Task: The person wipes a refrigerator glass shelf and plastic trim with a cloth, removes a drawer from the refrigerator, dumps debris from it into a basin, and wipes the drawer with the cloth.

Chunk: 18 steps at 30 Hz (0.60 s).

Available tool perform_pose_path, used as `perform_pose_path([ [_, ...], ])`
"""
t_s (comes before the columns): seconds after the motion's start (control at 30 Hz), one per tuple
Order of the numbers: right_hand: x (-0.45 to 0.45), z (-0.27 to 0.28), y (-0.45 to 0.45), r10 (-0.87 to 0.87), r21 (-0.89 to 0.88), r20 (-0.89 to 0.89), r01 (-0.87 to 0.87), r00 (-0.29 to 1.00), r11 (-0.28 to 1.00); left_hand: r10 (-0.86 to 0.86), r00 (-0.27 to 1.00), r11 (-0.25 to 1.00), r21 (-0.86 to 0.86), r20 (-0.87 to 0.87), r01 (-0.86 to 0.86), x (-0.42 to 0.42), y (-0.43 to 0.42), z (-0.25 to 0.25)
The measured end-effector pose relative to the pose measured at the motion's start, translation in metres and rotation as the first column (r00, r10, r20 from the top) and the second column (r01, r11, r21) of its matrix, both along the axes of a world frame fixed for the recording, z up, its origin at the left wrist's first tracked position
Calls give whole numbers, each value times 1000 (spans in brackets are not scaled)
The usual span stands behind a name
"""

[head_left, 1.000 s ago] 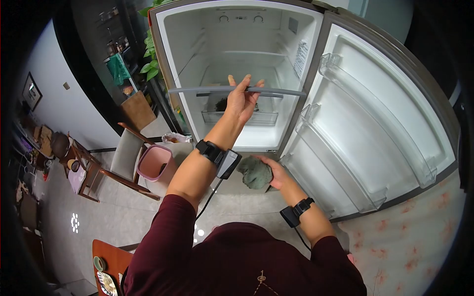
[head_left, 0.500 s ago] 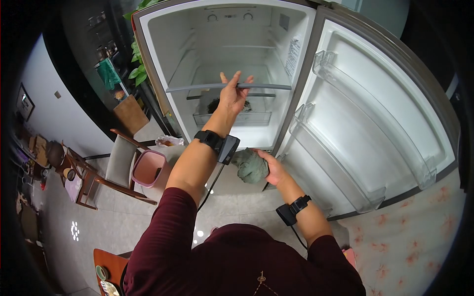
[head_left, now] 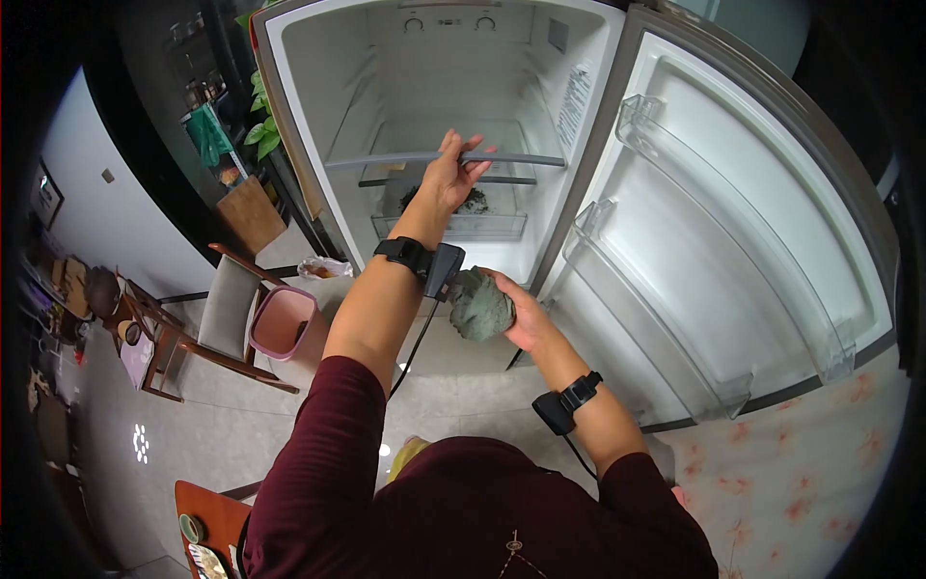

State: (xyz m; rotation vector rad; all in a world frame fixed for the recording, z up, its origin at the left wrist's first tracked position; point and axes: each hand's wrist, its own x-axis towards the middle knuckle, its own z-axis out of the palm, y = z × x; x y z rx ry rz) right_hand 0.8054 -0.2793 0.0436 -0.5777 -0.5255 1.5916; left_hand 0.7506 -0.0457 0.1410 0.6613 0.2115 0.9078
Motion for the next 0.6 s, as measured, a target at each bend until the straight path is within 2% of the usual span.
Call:
perform_pose_path([
  [0.1, -3, 2, 6, -8, -15, 18, 9, 1000, 1000, 68, 997, 998, 1, -25, -68, 4, 0, 12],
  [0.4, -20, 5, 49, -123, 35, 49, 121, 991, 992, -13, 1000, 999, -49, -2, 13, 19, 34, 19],
  [0.5, -28, 10, 58, -216, 37, 64, 214, 974, 976, -63, 998, 997, -34, -11, 62, 27, 54, 18],
  [0.6, -35, 11, 63, -293, 33, 78, 291, 953, 956, -92, 990, 996, 10, -103, 93, 33, 75, 19],
])
